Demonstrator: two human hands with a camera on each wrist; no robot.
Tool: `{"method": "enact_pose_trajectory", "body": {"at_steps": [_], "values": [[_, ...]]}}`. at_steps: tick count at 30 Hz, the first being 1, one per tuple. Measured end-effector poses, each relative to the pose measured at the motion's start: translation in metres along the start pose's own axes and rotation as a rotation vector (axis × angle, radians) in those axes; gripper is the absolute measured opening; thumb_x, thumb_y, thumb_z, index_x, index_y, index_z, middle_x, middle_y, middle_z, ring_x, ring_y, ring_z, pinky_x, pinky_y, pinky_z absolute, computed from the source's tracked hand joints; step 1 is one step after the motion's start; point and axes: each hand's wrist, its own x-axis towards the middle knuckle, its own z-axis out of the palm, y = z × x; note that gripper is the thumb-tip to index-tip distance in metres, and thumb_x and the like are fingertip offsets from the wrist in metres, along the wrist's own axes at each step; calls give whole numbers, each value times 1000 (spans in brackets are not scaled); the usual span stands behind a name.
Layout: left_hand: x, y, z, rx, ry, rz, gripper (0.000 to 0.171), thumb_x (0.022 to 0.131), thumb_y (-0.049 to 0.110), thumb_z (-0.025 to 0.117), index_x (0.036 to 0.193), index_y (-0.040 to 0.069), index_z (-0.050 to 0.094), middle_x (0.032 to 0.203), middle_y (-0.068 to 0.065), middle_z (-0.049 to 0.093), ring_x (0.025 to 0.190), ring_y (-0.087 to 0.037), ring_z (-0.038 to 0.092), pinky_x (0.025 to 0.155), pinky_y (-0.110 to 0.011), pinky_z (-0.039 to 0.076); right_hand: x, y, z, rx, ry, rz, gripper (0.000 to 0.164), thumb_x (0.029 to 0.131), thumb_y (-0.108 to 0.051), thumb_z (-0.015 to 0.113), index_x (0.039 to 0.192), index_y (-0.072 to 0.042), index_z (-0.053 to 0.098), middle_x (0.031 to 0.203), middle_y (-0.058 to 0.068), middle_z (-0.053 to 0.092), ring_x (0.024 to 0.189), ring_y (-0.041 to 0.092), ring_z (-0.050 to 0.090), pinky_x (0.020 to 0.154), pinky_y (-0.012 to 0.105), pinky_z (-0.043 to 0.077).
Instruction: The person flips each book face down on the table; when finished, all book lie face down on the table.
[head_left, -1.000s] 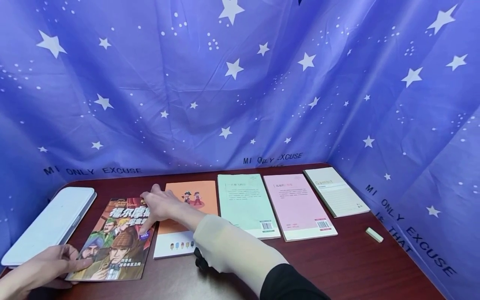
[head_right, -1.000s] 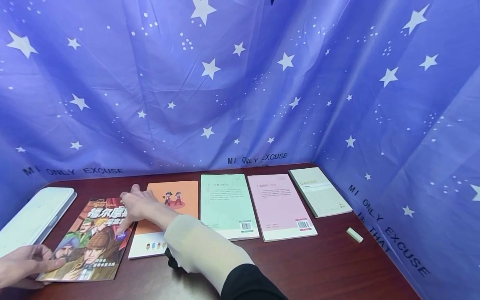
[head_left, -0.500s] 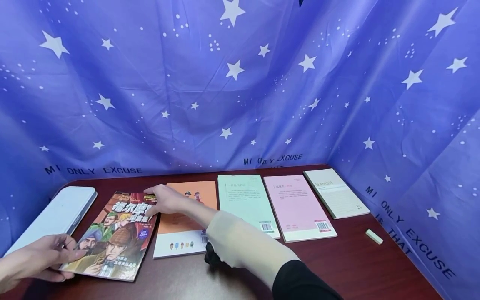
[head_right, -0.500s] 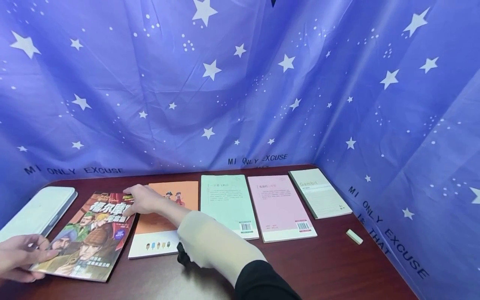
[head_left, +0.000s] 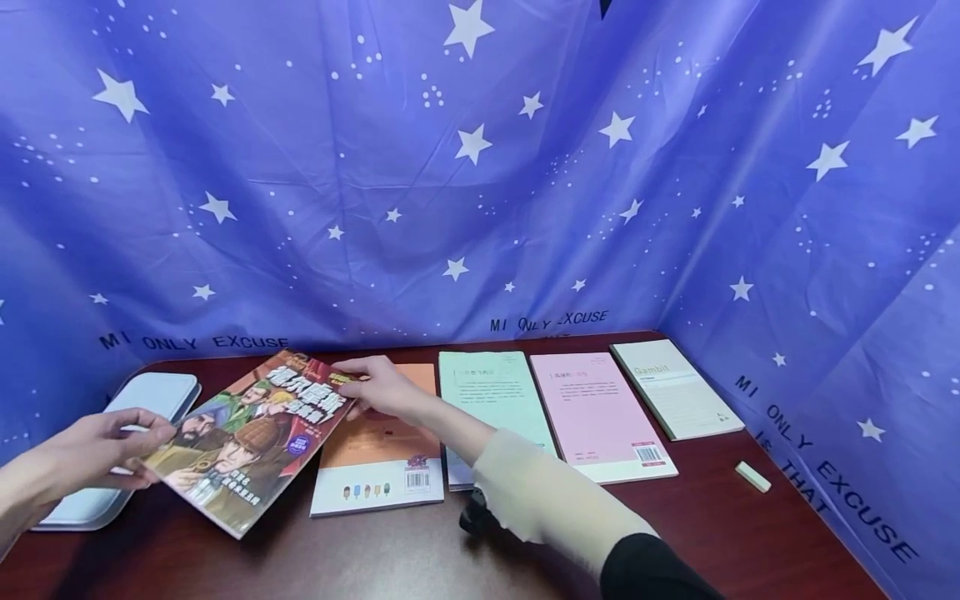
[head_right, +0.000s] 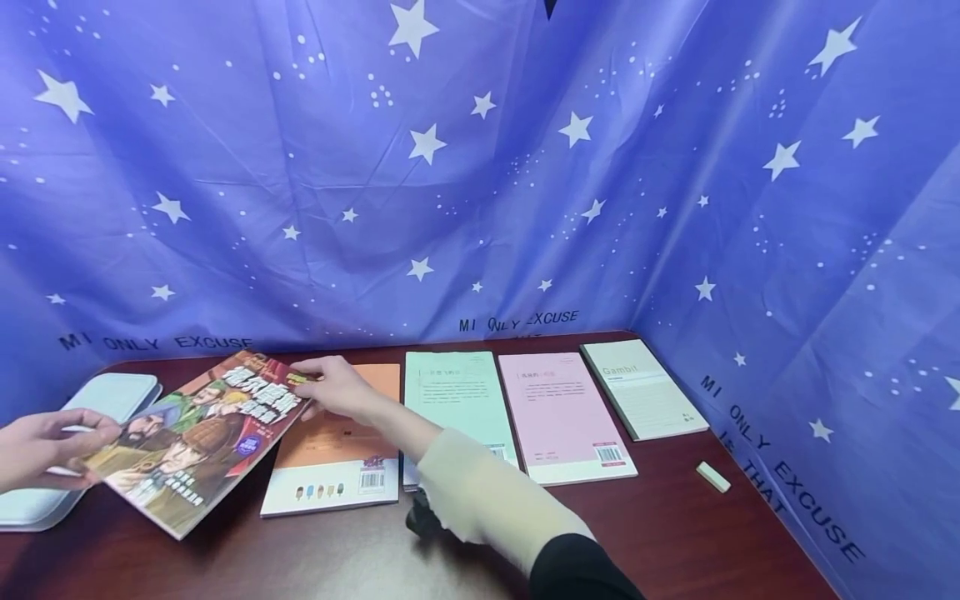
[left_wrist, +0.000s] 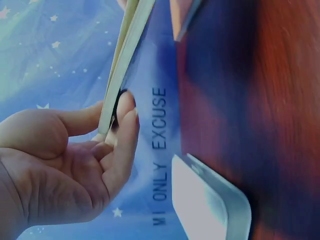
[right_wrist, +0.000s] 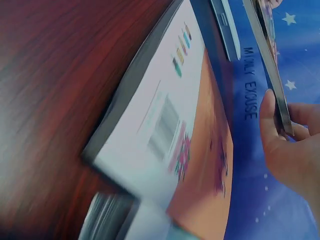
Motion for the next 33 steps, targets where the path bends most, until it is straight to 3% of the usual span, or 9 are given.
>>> {"method": "enact_pose_trajectory", "body": {"at_steps": [4, 11, 18, 28, 33], "values": [[4, 16, 7, -17, 69, 75, 48, 111, 23, 45, 132, -21, 46, 99, 2, 66, 78, -5, 67, 75, -26, 65, -14, 5, -17, 161, -3, -15, 47, 104, -2, 51, 151, -2, 49, 139, 26, 63, 77, 24, 74, 83, 41, 66], [20, 48, 31, -167, 175, 207, 51, 108, 23, 54, 139, -16, 46, 92, 20, 68, 82, 1, 68, 74, -23, 64, -43, 13, -43, 296, 82, -64, 48, 103, 0, 49, 151, 1, 48, 136, 32, 62, 84, 17, 72, 80, 31, 66], [32, 80, 61, -322, 169, 287, 71, 103, 15, 63, 158, -9, 26, 102, 16, 61, 90, 7, 66, 81, -18, 62, -73, 23, -71, 390, 178, -84, 50, 105, -3, 48, 154, 1, 42, 148, 31, 53, 95, 15, 71, 84, 28, 65], [49, 120, 109, -682, 218, 302, 70, 99, 5, 65, 160, -1, 30, 97, 21, 67, 91, 6, 65, 84, -14, 59, -113, 29, -114, 447, 280, -76, 50, 107, -5, 45, 156, -1, 39, 152, 33, 46, 94, 14, 72, 79, 23, 64], [55, 141, 131, -781, 277, 283, 61, 99, 2, 62, 156, -1, 39, 94, 19, 68, 90, 5, 64, 83, -14, 59, -127, 28, -131, 447, 334, -86, 49, 107, -4, 43, 156, 0, 39, 150, 33, 48, 89, 12, 73, 79, 24, 65]]}}
